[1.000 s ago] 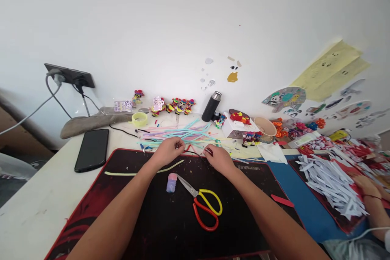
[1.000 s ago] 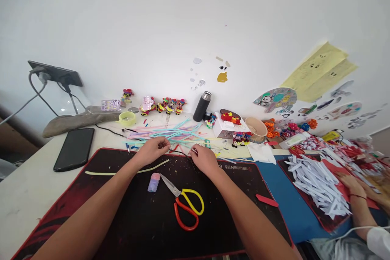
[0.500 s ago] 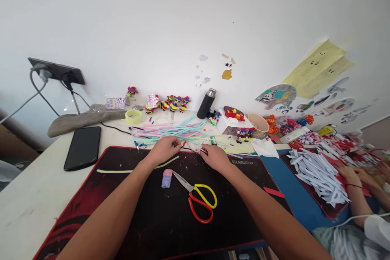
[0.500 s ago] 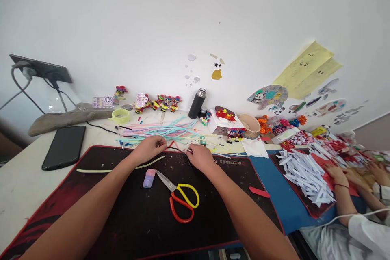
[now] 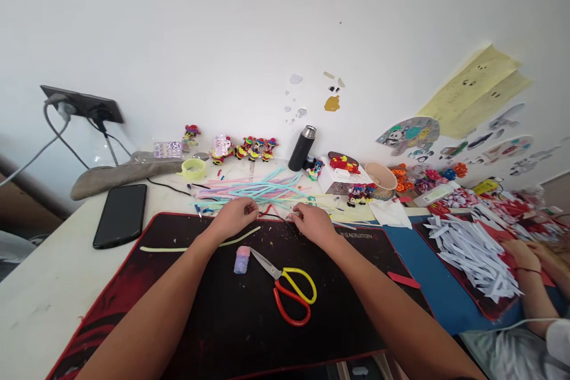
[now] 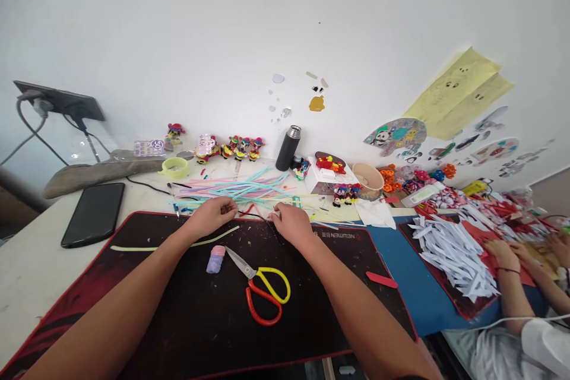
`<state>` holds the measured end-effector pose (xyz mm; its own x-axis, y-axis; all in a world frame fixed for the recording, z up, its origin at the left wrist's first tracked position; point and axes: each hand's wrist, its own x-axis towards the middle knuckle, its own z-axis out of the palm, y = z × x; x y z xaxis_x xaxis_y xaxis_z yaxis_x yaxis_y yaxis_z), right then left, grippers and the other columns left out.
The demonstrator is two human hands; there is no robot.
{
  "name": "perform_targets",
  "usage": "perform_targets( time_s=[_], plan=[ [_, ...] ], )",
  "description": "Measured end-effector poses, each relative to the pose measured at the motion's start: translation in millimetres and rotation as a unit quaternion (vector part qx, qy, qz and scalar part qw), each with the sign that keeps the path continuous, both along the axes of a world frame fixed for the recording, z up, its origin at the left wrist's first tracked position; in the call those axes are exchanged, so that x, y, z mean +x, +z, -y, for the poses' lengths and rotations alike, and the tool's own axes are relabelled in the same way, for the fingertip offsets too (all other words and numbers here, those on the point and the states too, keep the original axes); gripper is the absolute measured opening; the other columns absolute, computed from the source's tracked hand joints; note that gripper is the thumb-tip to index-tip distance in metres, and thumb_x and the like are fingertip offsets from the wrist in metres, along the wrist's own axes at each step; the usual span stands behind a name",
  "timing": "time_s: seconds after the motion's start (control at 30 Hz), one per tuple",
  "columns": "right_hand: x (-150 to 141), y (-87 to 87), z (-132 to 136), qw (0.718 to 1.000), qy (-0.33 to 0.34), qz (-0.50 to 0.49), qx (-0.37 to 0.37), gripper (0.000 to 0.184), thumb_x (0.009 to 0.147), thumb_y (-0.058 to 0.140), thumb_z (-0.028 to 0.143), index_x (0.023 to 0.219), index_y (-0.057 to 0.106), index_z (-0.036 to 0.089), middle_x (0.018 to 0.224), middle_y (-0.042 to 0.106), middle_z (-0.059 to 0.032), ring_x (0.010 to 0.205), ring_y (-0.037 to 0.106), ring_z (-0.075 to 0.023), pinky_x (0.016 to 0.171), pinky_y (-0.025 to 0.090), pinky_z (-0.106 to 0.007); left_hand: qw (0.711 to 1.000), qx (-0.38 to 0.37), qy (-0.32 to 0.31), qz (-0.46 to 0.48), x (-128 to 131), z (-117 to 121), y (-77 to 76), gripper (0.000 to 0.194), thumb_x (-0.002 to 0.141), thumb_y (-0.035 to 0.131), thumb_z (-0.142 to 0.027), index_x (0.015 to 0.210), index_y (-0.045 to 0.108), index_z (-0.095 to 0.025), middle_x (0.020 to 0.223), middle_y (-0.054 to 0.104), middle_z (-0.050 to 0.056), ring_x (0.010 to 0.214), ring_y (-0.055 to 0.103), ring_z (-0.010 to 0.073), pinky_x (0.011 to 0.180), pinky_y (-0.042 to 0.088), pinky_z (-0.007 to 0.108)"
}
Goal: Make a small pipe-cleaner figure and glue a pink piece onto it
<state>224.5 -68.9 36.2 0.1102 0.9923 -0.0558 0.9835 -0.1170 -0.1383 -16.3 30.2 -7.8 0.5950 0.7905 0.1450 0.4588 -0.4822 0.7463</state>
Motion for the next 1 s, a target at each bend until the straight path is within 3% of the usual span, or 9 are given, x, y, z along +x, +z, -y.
perform_targets(
  time_s=[0.27, 0.5, 0.63, 0.8, 0.93, 1.0],
  plan=[
    [-1, 2.5, 37, 0.998, 0.001, -0.042, 0.056, 0.027, 0.107, 0.051, 0.037, 0.112, 0.074, 0.024, 0.112, 0.08, -0.0061, 0.101, 0.072, -0.0234, 0.083, 0.045, -0.03, 1.0, 0.008, -0.015, -0.008, 2, 3, -0.2, 0.026, 0.089, 0.052, -0.042, 0.083, 0.066, -0.021, 0.083, 0.07, 0.005, 0.077, 0.061, 0.0233, 0.07, 0.042, 0.032],
    [61, 5.6, 65, 0.988, -0.109, -0.065, 0.094, 0.027, 0.103, 0.053, 0.039, 0.107, 0.074, 0.022, 0.094, 0.08, -0.0066, 0.085, 0.072, -0.025, 0.071, 0.044, -0.031, 1.0, 0.011, -0.01, -0.022, -1, -2, -5.3, 0.026, 0.089, 0.052, -0.043, 0.084, 0.065, -0.021, 0.082, 0.07, 0.004, 0.074, 0.061, 0.0224, 0.069, 0.043, 0.031],
    [81, 5.9, 76, 0.984, -0.139, -0.087, 0.065, 0.029, 0.101, 0.055, 0.044, 0.111, 0.072, 0.022, 0.093, 0.078, -0.0055, 0.079, 0.07, -0.0237, 0.067, 0.041, -0.03, 0.999, 0.012, -0.011, -0.029, 0, 0, -2.3, 0.028, 0.09, 0.051, -0.044, 0.085, 0.065, -0.021, 0.081, 0.069, 0.003, 0.074, 0.06, 0.0217, 0.07, 0.043, 0.03],
    [72, 1.2, 71, 0.989, -0.133, -0.064, 0.018, 0.031, 0.098, 0.061, 0.048, 0.111, 0.071, 0.022, 0.09, 0.078, -0.0053, 0.08, 0.069, -0.024, 0.064, 0.036, -0.03, 0.999, 0.016, -0.017, -0.028, 1, 3, 0.1, 0.028, 0.09, 0.051, -0.044, 0.083, 0.065, -0.021, 0.079, 0.067, 0.002, 0.071, 0.059, 0.0201, 0.068, 0.043, 0.029],
    [63, -10.9, 56, 0.983, -0.166, -0.08, -0.024, 0.038, 0.097, 0.06, 0.056, 0.088, 0.069, 0.021, 0.087, 0.077, -0.0098, 0.08, 0.07, -0.0267, 0.063, 0.034, -0.03, 0.999, 0.014, -0.019, -0.036, 0, 3, 0.6, 0.028, 0.09, 0.051, -0.045, 0.084, 0.065, -0.021, 0.079, 0.067, 0.002, 0.07, 0.058, 0.0198, 0.068, 0.043, 0.029],
    [63, -18.9, 51, 0.97, -0.199, -0.138, -0.002, 0.035, 0.091, 0.069, 0.054, 0.078, 0.064, 0.021, 0.08, 0.075, -0.0095, 0.08, 0.069, -0.0276, 0.064, 0.034, -0.03, 0.999, 0.014, -0.019, -0.043, 0, 2, 0.3, 0.028, 0.091, 0.051, -0.044, 0.085, 0.066, -0.021, 0.08, 0.067, 0.002, 0.071, 0.058, 0.02, 0.068, 0.043, 0.029]
  ],
)
